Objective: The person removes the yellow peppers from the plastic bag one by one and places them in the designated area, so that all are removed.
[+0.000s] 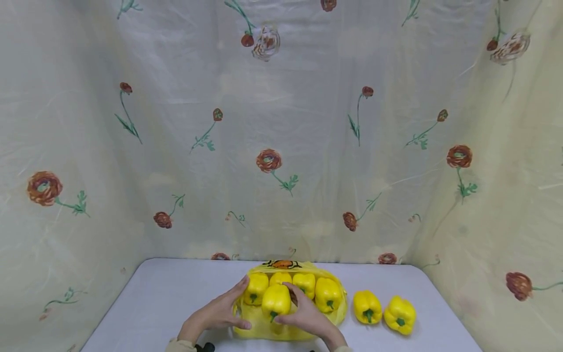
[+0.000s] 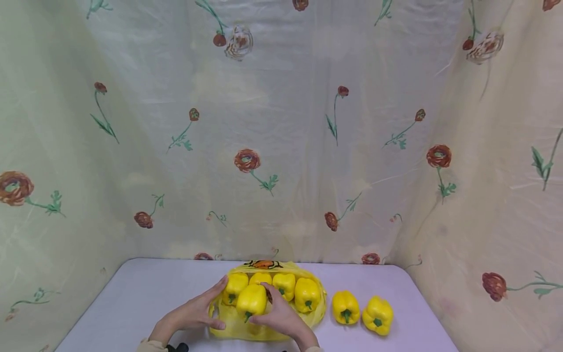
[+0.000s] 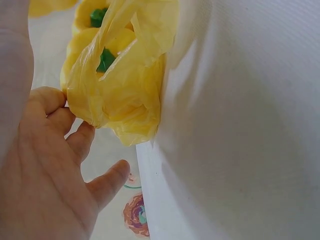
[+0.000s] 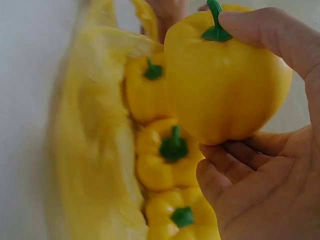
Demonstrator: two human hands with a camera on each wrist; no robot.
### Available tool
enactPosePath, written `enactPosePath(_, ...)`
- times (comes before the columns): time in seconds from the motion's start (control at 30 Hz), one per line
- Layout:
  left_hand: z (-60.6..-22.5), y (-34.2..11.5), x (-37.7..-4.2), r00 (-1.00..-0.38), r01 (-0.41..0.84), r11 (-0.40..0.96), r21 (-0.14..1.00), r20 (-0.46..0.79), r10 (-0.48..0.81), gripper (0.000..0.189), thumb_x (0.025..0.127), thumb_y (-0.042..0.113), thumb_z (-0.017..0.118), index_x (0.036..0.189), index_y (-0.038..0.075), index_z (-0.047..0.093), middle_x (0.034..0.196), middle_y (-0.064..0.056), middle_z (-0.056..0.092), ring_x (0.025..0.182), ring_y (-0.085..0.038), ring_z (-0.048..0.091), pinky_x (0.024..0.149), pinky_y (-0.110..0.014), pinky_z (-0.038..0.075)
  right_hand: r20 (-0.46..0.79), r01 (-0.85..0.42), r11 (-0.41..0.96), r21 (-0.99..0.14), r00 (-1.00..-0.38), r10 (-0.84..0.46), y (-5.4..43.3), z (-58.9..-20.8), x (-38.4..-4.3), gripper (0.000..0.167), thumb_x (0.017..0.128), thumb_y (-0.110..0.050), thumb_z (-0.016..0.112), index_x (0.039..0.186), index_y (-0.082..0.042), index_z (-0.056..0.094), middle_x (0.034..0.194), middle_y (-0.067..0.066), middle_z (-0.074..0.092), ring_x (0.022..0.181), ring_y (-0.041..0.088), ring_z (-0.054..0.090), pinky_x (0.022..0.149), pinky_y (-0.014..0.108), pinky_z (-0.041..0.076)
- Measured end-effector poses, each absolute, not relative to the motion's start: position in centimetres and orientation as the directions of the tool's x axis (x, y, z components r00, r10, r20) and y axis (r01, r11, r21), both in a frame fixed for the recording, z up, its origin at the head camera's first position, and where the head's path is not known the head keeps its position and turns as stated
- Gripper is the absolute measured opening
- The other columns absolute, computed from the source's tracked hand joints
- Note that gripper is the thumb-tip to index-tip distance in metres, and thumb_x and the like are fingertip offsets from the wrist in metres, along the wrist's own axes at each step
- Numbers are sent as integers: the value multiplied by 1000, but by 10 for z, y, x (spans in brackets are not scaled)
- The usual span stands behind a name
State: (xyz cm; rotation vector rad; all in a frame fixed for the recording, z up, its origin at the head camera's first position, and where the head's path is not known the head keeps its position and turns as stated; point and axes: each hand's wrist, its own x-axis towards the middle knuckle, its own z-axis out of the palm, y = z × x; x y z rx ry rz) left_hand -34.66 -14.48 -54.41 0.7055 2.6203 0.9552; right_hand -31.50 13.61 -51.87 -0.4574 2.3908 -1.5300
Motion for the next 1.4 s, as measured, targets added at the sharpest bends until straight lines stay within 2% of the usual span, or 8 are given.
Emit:
enactPosePath(0.1, -544, -146, -346, -846, 359, 665, 655, -73, 529, 113, 76, 59, 73, 156, 21, 3, 164, 0, 1, 149, -33, 14, 115, -62, 22, -23, -144, 380, -914, -915, -402, 144, -512, -316, 93, 79, -37, 79, 150, -6, 28, 153, 27, 29, 137, 44, 37, 109, 57, 35)
enactPosePath(0.4, -541, -145, -347, -855, 341, 680, 649, -86, 511, 113, 75, 59, 73, 156, 21, 4, 164, -1, 2, 149, -35, 15, 114, -63, 22, -38, -95, 383, -919, -945, -325, 169, -490, -316, 99, 76, -42, 80, 152, -10, 25, 154, 23, 29, 139, 42, 34, 110, 55, 36)
enactPosePath(0.73, -543, -144, -347, -860, 319, 689, 650, -106, 499, 114, 75, 59, 74, 156, 21, 3, 164, -2, 2, 148, -36, 16, 113, -64, 22, 25, -97, 340, -936, -978, -209, 199, -475, -310, 92, 76, -34, 82, 150, -18, 30, 157, 16, 28, 144, 37, 28, 115, 53, 28)
enactPosePath(0.9, -543, -145, -346, -863, 309, 687, 657, -110, 494, 114, 75, 59, 74, 156, 22, 2, 164, -4, 2, 148, -37, 16, 113, -65, 21, 20, -72, 342, -937, -988, -154, 216, -465, -308, 97, 76, -32, 83, 152, -14, 25, 156, 18, 28, 145, 39, 25, 116, 55, 24)
enactPosePath(1.1, -544, -146, -346, -861, 307, 693, 652, -120, 494, 114, 76, 59, 73, 156, 23, 1, 164, -3, 2, 148, -37, 16, 112, -65, 22, 25, -62, 408, -911, -995, -96, 239, -457, -303, 102, 76, -36, 81, 153, -10, 19, 157, 20, 26, 146, 39, 21, 118, 54, 20)
enactPosePath(1.4, -541, -145, -345, -859, 319, 689, 651, -109, 500, 114, 76, 60, 72, 156, 22, 2, 164, -3, 2, 148, -36, 15, 113, -64, 22, 8, -38, 424, -905, -997, -71, 270, -452, -296, 104, 78, -39, 79, 154, -12, 14, 159, 19, 21, 147, 40, 16, 118, 56, 18)
